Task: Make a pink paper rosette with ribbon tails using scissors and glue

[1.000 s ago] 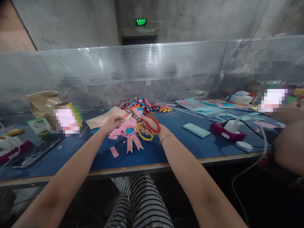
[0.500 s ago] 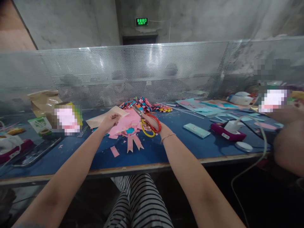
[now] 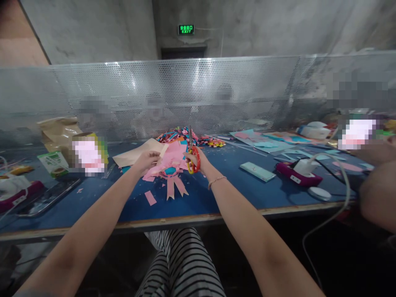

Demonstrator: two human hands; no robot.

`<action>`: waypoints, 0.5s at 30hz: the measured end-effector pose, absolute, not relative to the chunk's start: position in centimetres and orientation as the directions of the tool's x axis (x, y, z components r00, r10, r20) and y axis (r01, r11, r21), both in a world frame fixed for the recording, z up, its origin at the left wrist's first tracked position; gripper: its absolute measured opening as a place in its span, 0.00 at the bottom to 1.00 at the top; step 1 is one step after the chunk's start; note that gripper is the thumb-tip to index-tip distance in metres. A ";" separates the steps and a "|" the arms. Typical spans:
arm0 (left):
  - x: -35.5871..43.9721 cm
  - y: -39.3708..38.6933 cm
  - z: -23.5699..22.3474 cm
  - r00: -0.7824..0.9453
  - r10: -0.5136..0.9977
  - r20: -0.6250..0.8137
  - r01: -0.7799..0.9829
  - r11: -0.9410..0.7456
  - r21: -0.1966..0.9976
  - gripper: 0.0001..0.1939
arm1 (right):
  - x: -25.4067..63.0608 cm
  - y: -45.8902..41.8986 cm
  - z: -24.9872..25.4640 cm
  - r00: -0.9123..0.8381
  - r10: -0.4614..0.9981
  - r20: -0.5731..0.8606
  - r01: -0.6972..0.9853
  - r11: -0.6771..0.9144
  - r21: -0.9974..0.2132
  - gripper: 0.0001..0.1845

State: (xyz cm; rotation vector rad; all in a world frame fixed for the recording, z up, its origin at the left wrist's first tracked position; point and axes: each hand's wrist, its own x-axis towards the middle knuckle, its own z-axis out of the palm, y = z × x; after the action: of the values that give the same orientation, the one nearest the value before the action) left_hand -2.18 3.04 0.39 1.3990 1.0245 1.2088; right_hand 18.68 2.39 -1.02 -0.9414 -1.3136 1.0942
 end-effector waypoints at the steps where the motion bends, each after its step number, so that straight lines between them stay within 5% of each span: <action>1: -2.1 3.1 0.2 0.154 0.973 0.169 -0.005 -0.171 0.985 0.07 | 18.5 2.3 -1.2 -0.074 0.961 0.268 -0.065 0.263 -0.963 0.22; 11: -0.9 2.2 0.5 0.154 0.975 0.159 -0.034 -0.155 0.987 0.06 | 17.3 0.9 -0.9 -0.175 0.916 0.362 -0.072 0.355 -0.932 0.23; 15: -0.6 1.8 0.6 0.190 0.967 0.172 0.086 -0.191 0.978 0.04 | 16.9 1.0 -0.8 -0.184 0.905 0.383 -0.079 0.374 -0.924 0.24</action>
State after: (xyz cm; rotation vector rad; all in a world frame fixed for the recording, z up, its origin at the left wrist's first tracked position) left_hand -0.56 1.76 0.56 1.5015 1.0538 1.1503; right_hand 16.94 0.95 -0.77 -0.7852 -1.4785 1.0686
